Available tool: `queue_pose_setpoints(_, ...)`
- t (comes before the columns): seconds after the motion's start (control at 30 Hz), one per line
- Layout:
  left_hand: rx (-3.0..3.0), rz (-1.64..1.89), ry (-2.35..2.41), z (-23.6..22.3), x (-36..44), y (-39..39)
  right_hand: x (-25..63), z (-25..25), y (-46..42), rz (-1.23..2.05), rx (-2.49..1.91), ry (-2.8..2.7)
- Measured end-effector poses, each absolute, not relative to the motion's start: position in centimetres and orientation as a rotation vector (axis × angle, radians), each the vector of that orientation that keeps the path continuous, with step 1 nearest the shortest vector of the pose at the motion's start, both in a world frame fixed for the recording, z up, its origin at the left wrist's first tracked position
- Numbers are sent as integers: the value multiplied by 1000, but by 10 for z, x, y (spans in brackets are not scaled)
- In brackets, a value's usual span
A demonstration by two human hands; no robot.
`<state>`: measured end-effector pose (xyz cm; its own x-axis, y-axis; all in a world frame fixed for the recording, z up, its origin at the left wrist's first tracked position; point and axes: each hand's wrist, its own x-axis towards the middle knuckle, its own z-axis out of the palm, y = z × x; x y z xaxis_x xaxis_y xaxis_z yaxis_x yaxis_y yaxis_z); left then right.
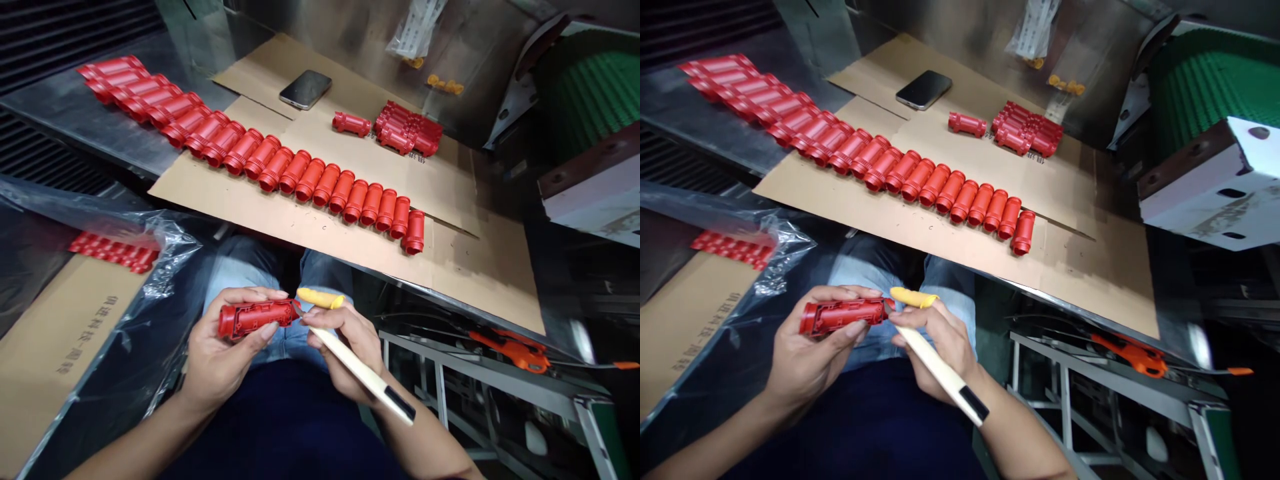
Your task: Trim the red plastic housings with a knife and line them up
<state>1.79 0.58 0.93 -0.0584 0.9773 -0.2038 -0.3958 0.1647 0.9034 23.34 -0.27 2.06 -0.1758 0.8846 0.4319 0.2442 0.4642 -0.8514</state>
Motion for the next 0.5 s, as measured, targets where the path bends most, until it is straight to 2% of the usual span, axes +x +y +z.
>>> queue_pose_setpoints(0.07,745,1307,1091,10,19,6,236,19,1,773,-923,-1747)
queue_pose_setpoints(0.27,512,1112,990,16,19,15,250,25,12,422,-807,-2169)
queue_pose_setpoints(0.4,438,979,948,14,20,21,249,26,8,477,-792,-2147)
queue_pose_setpoints(0.5,453,1005,982,13,22,20,237,26,-3,795,-784,-1840)
